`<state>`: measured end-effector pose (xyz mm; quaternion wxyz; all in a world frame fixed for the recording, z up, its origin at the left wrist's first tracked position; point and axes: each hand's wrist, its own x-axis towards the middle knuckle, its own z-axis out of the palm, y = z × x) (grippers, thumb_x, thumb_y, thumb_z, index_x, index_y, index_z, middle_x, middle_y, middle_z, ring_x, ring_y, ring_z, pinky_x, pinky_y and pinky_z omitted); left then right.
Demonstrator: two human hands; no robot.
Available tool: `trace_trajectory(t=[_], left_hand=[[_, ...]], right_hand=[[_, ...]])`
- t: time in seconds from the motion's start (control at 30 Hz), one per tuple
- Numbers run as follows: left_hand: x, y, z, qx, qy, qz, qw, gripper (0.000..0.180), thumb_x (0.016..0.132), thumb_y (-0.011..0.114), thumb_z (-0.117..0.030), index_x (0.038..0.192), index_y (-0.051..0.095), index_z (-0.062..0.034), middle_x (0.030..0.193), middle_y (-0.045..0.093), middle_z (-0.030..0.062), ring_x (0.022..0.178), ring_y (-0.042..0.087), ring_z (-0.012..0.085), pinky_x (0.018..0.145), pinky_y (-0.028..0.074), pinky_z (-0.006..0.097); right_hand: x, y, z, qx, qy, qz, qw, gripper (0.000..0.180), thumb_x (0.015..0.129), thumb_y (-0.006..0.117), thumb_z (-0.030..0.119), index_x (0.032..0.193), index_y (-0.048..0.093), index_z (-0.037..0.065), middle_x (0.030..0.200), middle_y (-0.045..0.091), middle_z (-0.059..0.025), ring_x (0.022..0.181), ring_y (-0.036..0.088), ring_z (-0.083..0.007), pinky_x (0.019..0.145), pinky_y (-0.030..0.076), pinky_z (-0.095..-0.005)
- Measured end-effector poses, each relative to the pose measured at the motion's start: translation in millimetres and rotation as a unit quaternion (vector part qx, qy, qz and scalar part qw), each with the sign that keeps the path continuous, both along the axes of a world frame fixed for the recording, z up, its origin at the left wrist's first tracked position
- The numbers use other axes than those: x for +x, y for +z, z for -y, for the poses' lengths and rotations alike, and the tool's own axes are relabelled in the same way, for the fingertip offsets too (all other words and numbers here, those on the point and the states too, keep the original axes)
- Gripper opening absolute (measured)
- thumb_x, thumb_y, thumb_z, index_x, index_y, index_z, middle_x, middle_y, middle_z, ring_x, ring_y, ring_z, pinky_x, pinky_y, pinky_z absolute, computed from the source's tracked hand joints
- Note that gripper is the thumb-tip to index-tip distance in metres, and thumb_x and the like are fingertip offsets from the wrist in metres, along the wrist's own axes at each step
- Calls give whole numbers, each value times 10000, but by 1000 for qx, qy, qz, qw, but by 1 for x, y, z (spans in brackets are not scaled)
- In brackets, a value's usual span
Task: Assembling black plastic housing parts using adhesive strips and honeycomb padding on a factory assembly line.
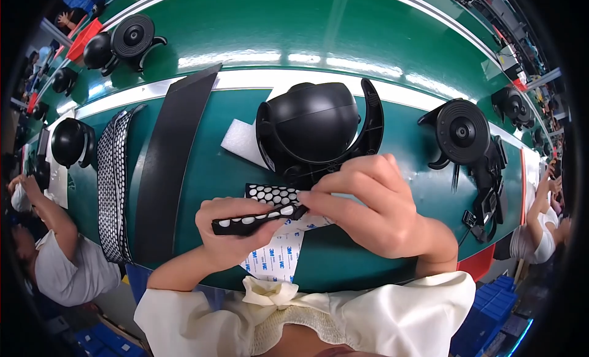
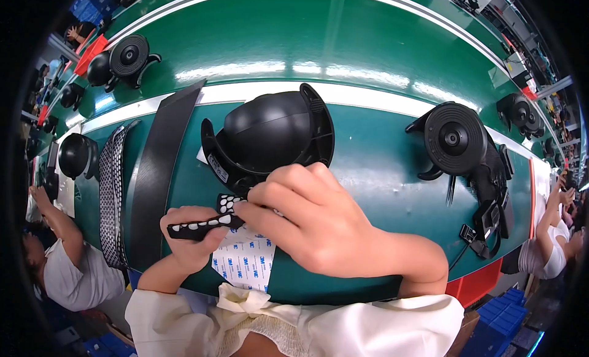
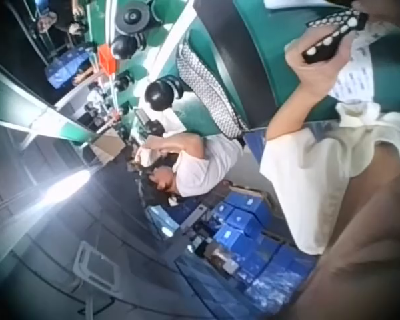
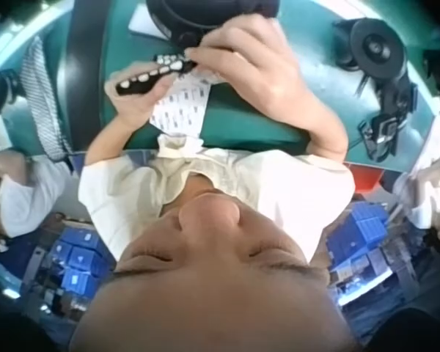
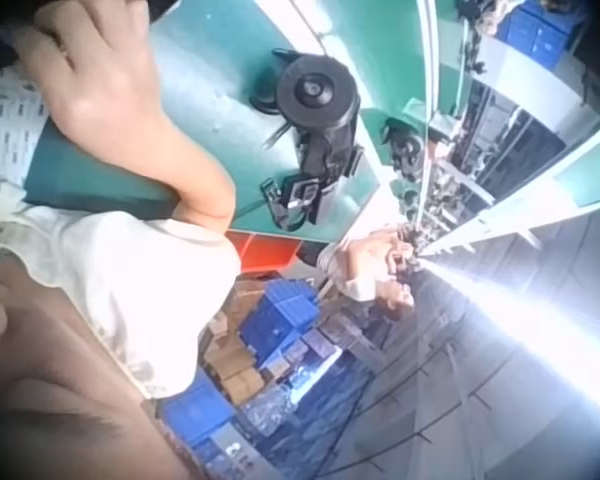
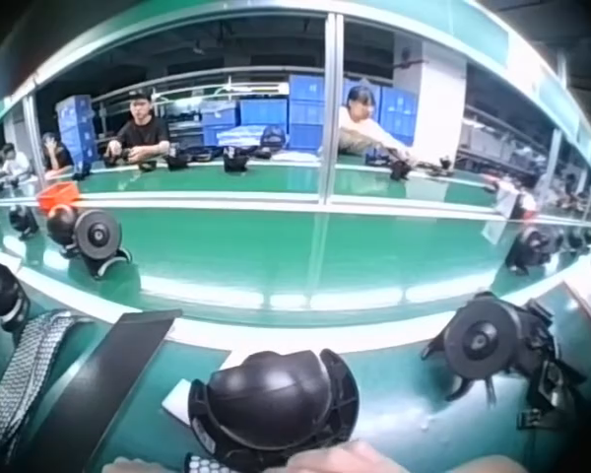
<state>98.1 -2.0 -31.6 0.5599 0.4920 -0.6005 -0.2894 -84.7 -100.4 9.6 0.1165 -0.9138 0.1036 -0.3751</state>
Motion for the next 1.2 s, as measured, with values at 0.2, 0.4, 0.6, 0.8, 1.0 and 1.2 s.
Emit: trace_trajectory(t=[0.2, 0.4, 0.6, 0.8, 1.0, 1.2], left_hand=[[1, -2, -3, 39, 10, -35, 999, 185, 614, 714, 14, 763, 607, 33, 635, 618, 97, 547, 595, 104, 489, 458, 199], [2, 1, -5, 181, 18, -246, 952, 159, 640, 700, 3, 754, 593, 27, 666, 618, 70, 586, 576, 88, 529, 443, 187], [10, -1, -2, 71, -36, -112, 991, 148, 641, 689, 0, 761, 611, 37, 690, 629, 102, 596, 598, 116, 543, 466, 208], [9, 1, -2, 76, -40, -111, 990, 156, 640, 696, -9, 763, 615, 40, 700, 632, 110, 607, 609, 128, 557, 482, 220], [4, -7, -5, 67, 13, -188, 980, 174, 645, 696, -20, 783, 610, 42, 742, 634, 122, 622, 607, 133, 582, 484, 221], [6, -3, -2, 94, -51, -152, 983, 166, 643, 697, -25, 773, 617, 40, 704, 632, 111, 604, 600, 112, 554, 474, 205]], right_hand=[[0, -5, -2, -136, 29, 22, 990, 398, 449, 616, 137, 820, 649, -6, 773, 583, -73, 637, 447, -155, 507, 321, -245], [5, -15, 3, -194, 58, 65, 977, 398, 439, 572, 120, 800, 622, -38, 766, 565, -86, 656, 473, -164, 529, 367, -252], [6, 2, 2, 196, 98, 104, 970, 318, 604, 707, 29, 887, 579, -39, 746, 551, -89, 620, 487, -206, 574, 384, -283], [6, 3, -6, 52, 19, 18, 998, 366, 520, 760, 120, 850, 637, 19, 682, 520, -20, 602, 453, -166, 508, 363, -241], [6, 1, -3, 41, 0, 12, 999, 369, 497, 745, 91, 842, 635, 18, 681, 511, -35, 606, 447, -177, 509, 360, -253], [7, -3, 0, 110, 76, -15, 991, 313, 562, 666, 36, 838, 546, -47, 742, 469, -90, 631, 413, -216, 522, 339, -302]])
